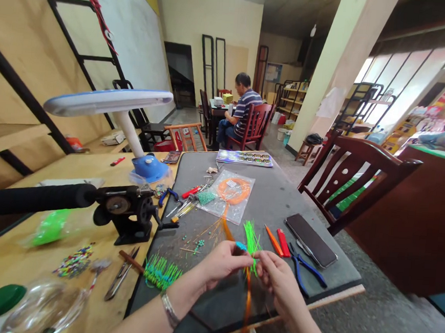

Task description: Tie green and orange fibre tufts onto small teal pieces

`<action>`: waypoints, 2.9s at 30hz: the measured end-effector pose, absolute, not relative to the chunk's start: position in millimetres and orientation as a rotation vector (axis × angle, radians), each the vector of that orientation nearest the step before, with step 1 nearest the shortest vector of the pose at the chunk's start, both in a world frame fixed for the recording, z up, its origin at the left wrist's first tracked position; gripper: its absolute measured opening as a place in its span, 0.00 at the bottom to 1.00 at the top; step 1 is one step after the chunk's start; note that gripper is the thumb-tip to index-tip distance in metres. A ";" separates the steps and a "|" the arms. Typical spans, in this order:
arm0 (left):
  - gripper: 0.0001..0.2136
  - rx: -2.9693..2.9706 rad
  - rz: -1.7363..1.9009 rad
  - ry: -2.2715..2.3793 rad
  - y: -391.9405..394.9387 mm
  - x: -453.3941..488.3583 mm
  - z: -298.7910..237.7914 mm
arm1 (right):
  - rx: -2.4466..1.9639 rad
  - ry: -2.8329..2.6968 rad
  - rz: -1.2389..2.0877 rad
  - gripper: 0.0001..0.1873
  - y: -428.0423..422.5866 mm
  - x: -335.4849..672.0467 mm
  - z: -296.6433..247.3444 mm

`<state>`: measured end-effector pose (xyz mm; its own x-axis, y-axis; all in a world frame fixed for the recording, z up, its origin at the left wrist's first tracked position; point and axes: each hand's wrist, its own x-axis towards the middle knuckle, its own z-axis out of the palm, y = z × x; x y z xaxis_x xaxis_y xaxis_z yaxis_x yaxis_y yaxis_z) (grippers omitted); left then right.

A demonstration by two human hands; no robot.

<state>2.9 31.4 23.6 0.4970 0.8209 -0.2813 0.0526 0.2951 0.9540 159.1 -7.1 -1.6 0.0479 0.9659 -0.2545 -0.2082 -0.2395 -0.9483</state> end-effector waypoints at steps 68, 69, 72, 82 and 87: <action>0.14 0.420 1.041 0.645 49.8 -31.6 14.7 | -1.262 -1.052 1.330 0.28 36.2 67.7 -7.2; 0.14 0.422 1.041 0.647 50.2 -31.7 14.6 | -1.249 -1.044 1.323 0.28 36.9 67.6 -8.0; 0.16 0.428 1.041 0.642 51.2 -31.9 13.7 | -1.234 -1.028 1.308 0.28 38.8 67.0 -10.2; 0.15 0.427 1.047 0.646 52.3 -31.7 11.4 | -1.206 -1.043 1.336 0.27 37.8 67.3 -9.1; 0.15 0.422 1.062 0.655 51.6 -31.3 11.0 | -1.214 -0.996 1.351 0.24 39.4 65.2 -10.5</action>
<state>-31.3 51.6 11.0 0.3282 0.8996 -0.2880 -0.6613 0.4365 0.6101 65.2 39.4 -10.5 0.0281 0.9892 -0.1436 -0.1549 -0.1377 -0.9783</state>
